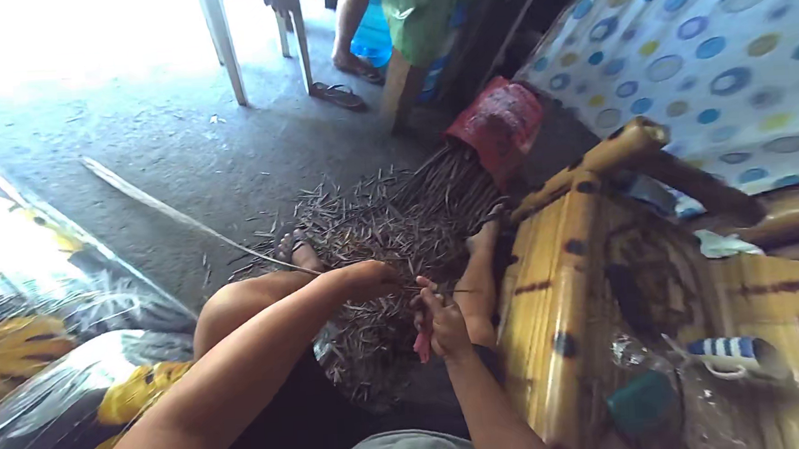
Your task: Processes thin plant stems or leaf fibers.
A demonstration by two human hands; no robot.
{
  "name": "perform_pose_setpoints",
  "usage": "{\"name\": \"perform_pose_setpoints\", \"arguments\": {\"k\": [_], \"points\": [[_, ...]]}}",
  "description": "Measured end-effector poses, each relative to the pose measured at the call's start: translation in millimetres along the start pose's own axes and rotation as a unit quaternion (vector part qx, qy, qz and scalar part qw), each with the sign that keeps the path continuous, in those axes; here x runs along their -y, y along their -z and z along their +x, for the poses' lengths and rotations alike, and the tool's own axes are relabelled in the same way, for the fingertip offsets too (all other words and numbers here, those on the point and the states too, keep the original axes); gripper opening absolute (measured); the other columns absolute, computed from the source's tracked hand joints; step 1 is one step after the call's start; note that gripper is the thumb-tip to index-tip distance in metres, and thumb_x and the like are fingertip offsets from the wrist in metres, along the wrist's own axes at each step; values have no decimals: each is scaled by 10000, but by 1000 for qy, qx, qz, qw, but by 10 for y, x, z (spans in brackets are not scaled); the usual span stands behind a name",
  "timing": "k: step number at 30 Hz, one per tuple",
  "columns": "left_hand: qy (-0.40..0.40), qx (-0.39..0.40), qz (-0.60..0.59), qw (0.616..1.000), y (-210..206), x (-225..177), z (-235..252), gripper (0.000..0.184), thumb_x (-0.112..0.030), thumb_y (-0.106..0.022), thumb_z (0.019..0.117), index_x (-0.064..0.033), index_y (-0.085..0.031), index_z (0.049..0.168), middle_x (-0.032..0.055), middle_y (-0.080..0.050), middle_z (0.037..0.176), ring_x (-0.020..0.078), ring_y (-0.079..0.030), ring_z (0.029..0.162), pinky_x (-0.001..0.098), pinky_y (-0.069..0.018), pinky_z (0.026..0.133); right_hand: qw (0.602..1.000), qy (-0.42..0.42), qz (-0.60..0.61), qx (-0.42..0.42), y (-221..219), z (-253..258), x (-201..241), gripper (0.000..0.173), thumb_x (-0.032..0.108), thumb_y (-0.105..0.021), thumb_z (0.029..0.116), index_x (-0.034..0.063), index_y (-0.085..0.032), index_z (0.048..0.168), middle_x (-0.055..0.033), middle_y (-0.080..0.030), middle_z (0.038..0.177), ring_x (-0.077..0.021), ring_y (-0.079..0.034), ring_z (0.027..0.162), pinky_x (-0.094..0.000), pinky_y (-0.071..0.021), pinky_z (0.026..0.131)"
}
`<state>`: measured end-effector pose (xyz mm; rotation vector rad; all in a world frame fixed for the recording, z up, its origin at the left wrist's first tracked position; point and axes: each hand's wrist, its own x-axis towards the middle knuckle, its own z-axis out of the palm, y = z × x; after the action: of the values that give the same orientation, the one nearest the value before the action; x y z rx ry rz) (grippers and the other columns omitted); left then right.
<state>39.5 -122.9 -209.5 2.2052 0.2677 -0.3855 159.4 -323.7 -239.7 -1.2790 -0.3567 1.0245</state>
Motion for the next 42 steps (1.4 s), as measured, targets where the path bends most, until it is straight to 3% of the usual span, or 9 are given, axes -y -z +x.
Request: {"name": "perform_pose_setpoints", "arguments": {"k": [4,12,17,21,23,26,30,35,42], "points": [[73,-2,87,994,34,151,13,289,-244,-504,1059,-66,-718,1138,175,-716,1047,376,-681,1042,647,-501,925,996,53,34,-56,155,3,179,330,136,-429,1102,-38,-576,1341,-109,-669,825,-99,-550,516,-236,-493,463],[-70,20,-76,994,-55,-177,26,317,-234,-501,1073,-60,-650,1293,151,-697,1063,258,-677,946,514,-536,901,998,35,29,-37,-113,-73,137,251,94,-507,1064,-53,-631,1224,-100,-668,808,-93,-580,549,-230,-513,478],[26,24,56,998,44,-98,-32,303,-220,-456,1083,-69,-692,1197,175,-709,1061,360,-680,1027,615,-511,917,996,89,-4,-21,-117,-70,281,256,105,-545,1043,-62,-640,1213,-60,-612,714,-85,-520,491,-233,-483,444],[69,-11,99,993,17,32,44,233,-224,-559,1010,-78,-724,1085,146,-714,994,349,-686,981,627,-523,857,992,95,-37,-73,32,-16,364,245,65,-518,1059,-94,-657,1183,-125,-692,823,-88,-551,513,-220,-495,460],[27,-32,67,997,-19,40,75,219,-238,-641,950,-87,-718,1089,120,-715,994,312,-688,959,600,-536,860,994,81,-32,-62,18,-42,322,251,63,-511,1060,-98,-652,1191,-149,-719,885,-88,-578,533,-218,-510,475],[-70,-8,-56,996,-64,-124,40,296,-260,-607,1030,-58,-680,1233,135,-715,1031,249,-691,924,510,-551,884,999,44,-10,-31,-94,-99,204,252,76,-525,1059,-88,-663,1193,-141,-709,866,-99,-588,553,-230,-516,487],[-73,-23,-72,994,-44,-212,-22,292,-227,-478,1090,-47,-701,1137,106,-684,920,200,-652,821,446,-543,807,1000,-19,-4,-8,-95,-125,155,277,134,-501,1079,-52,-638,1231,-88,-634,747,-105,-554,524,-246,-500,472],[-49,-76,-37,995,-4,-131,27,271,-205,-486,1072,-35,-696,1060,120,-678,913,244,-657,853,491,-535,811,988,-135,-56,56,192,-250,309,417,275,-327,1115,53,-435,1451,-110,-665,842,-128,-580,538,-256,-503,472],[-56,-66,-79,993,-5,-169,12,267,-180,-470,1070,-29,-689,1098,115,-672,928,213,-641,838,447,-530,796,991,58,-72,-92,258,-426,543,342,155,-294,1093,-4,-517,1298,-109,-670,937,-168,-664,691,-301,-580,574]]}}
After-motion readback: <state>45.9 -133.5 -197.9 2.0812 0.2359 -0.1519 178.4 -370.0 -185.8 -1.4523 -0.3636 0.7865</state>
